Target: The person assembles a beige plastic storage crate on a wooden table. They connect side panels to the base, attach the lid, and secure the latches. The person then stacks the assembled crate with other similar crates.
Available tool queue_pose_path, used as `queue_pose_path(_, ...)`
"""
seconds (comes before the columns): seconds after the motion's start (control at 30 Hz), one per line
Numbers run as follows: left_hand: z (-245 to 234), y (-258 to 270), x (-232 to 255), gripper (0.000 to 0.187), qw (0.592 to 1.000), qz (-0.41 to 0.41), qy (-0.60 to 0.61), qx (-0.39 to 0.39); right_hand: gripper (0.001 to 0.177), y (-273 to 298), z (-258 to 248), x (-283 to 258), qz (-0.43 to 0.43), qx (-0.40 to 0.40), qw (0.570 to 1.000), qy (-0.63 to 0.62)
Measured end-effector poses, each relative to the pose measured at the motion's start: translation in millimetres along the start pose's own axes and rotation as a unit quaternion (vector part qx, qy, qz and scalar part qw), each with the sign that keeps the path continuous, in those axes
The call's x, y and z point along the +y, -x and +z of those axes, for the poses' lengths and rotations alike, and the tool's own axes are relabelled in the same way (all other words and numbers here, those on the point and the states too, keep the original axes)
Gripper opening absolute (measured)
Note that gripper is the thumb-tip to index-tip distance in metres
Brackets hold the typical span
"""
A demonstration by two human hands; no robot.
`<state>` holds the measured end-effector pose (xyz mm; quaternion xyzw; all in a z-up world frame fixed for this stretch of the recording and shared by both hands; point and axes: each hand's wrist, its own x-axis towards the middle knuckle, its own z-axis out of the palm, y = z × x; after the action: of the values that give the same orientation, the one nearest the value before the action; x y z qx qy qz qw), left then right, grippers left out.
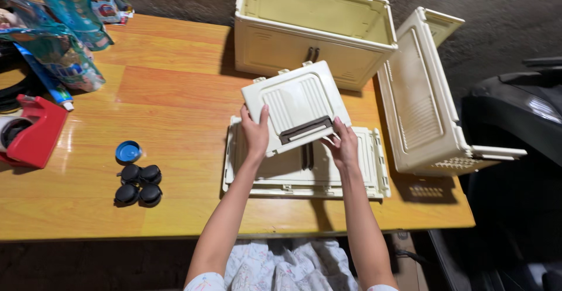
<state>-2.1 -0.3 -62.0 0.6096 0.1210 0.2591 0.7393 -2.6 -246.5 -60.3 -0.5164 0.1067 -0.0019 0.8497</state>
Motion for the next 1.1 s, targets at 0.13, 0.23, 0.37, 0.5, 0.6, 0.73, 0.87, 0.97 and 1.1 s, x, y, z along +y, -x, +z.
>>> queue_pose_path(0.13, 23, 48, -1, 0.061, 0.994, -0.054, -0.065, -0.069, 0.035, 32, -67, -11, 0.038, 0.069, 0.991, 0.106)
queue_pose_path(0.23, 38, 78, -14, 0.067, 0.98, -0.097, -0.136, -0.104, 0.039, 50, -107, -10, 0.077, 0.11, 0.974, 0.182)
queue_pose_path(0.37, 59, 101, -53, 0.07, 0.968, -0.103, -0.186, -0.131, 0.04, 58, -154, 2, 0.099, 0.123, 0.968, 0.193)
queue_pose_path(0.5, 67, 99, -87, 0.071, 0.94, -0.11, -0.277, -0.165, 0.039, 60, -173, 6, 0.119, 0.145, 0.95, 0.25)
queue_pose_path(0.6, 64, 92, -99, 0.074, 0.918, -0.109, -0.326, -0.199, 0.051, 68, -171, -1, 0.14, 0.114, 0.924, 0.337)
queue_pose_path(0.73, 62, 91, -105, 0.074, 0.914, -0.111, -0.325, -0.214, 0.062, 78, -161, -24, 0.177, 0.097, 0.821, 0.534)
queue_pose_path(0.87, 66, 100, -107, 0.073, 0.894, -0.08, -0.382, -0.22, 0.058, 80, -148, -43, 0.058, 0.12, 0.65, 0.748)
queue_pose_path(0.97, 68, 108, -102, 0.069, 0.881, -0.044, -0.419, -0.215, 0.046, 80, -144, -38, -0.035, 0.154, 0.666, 0.729)
queue_pose_path(1.1, 63, 115, -82, 0.059, 0.858, -0.061, -0.461, -0.216, 0.042, 66, -163, -23, -0.004, 0.139, 0.707, 0.694)
